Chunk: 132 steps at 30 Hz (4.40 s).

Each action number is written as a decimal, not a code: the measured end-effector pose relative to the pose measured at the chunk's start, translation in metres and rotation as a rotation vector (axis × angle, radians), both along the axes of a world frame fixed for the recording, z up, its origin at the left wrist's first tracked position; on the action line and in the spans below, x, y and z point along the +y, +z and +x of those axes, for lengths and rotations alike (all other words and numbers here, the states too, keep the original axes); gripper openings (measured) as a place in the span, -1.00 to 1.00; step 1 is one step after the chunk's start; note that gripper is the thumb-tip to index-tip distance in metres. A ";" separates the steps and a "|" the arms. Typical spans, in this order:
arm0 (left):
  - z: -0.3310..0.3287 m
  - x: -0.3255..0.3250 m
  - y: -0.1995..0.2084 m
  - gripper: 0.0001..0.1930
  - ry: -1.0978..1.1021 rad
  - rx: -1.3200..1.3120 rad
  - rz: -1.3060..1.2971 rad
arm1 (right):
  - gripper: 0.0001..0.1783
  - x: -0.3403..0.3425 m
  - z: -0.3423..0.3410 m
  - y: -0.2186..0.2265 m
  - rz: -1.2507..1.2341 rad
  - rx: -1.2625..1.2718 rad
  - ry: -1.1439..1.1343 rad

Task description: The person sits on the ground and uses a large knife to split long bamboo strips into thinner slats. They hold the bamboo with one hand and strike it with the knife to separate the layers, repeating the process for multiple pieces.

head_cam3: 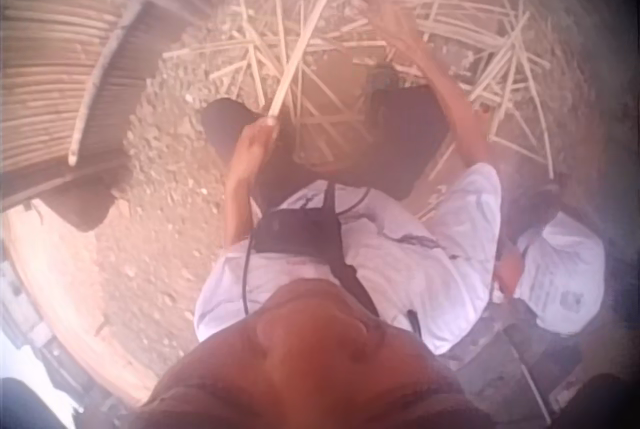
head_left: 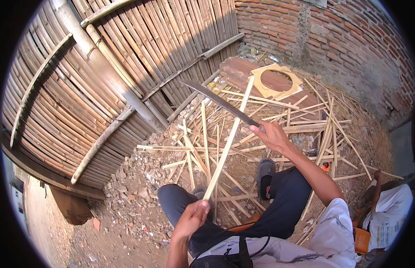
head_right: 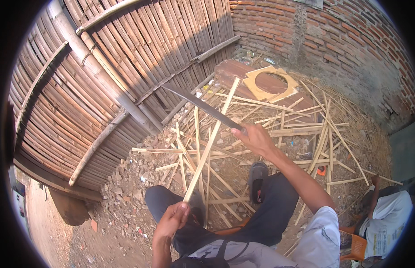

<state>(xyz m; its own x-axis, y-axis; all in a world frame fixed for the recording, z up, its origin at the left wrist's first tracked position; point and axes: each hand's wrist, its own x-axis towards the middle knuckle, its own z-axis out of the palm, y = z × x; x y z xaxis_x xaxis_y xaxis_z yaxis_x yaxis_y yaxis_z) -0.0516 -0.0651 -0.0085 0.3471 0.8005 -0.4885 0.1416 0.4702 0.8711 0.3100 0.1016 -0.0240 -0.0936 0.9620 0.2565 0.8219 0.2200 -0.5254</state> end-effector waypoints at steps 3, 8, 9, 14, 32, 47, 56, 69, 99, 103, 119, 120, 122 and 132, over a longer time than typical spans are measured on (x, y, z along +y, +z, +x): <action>-0.009 -0.021 -0.013 -0.59 -0.051 0.147 0.096 | -0.24 0.017 0.028 0.000 -0.097 0.078 -0.161; -0.020 -0.007 -0.030 -0.63 -0.053 -0.023 -0.082 | -0.30 0.003 0.020 -0.012 -0.201 0.325 -0.055; -0.019 -0.006 -0.028 -0.63 -0.069 -0.038 -0.098 | -0.31 0.000 0.016 -0.016 -0.221 0.389 -0.033; -0.028 -0.008 -0.034 -0.63 -0.217 -0.020 -0.090 | -0.57 -0.021 -0.023 0.029 -0.439 0.924 -0.059; 0.017 0.050 -0.029 -0.56 -0.237 -0.220 -0.098 | -0.66 -0.039 -0.045 0.023 -0.226 1.022 0.096; 0.045 0.031 0.015 -0.64 -0.052 0.570 0.651 | -0.29 -0.056 -0.056 0.015 0.054 0.137 0.244; 0.055 0.027 0.021 -0.66 0.088 0.380 0.551 | -0.27 -0.058 -0.063 0.009 0.059 0.044 0.199; 0.038 0.029 -0.001 -0.55 0.059 0.127 0.287 | -0.28 -0.052 -0.056 0.009 0.096 0.163 0.205; 0.034 0.029 -0.008 -0.50 -0.009 0.141 0.299 | -0.25 -0.045 -0.053 0.008 0.121 0.079 0.185; 0.041 0.026 -0.005 -0.51 -0.032 0.140 0.362 | -0.32 -0.049 -0.055 0.014 0.147 0.057 0.208; 0.024 0.019 -0.012 -0.55 -0.018 0.304 0.425 | -0.26 -0.036 -0.046 0.005 0.204 -0.059 0.121; 0.021 0.018 -0.012 -0.55 -0.016 0.303 0.423 | -0.26 -0.040 -0.050 0.006 0.187 -0.122 0.107; 0.023 0.019 -0.011 -0.54 -0.028 0.328 0.482 | -0.25 -0.045 -0.057 0.007 0.178 -0.085 0.125; -0.004 -0.004 -0.012 -0.49 -0.032 0.286 0.348 | -0.25 -0.014 -0.016 0.023 0.022 -0.001 -0.068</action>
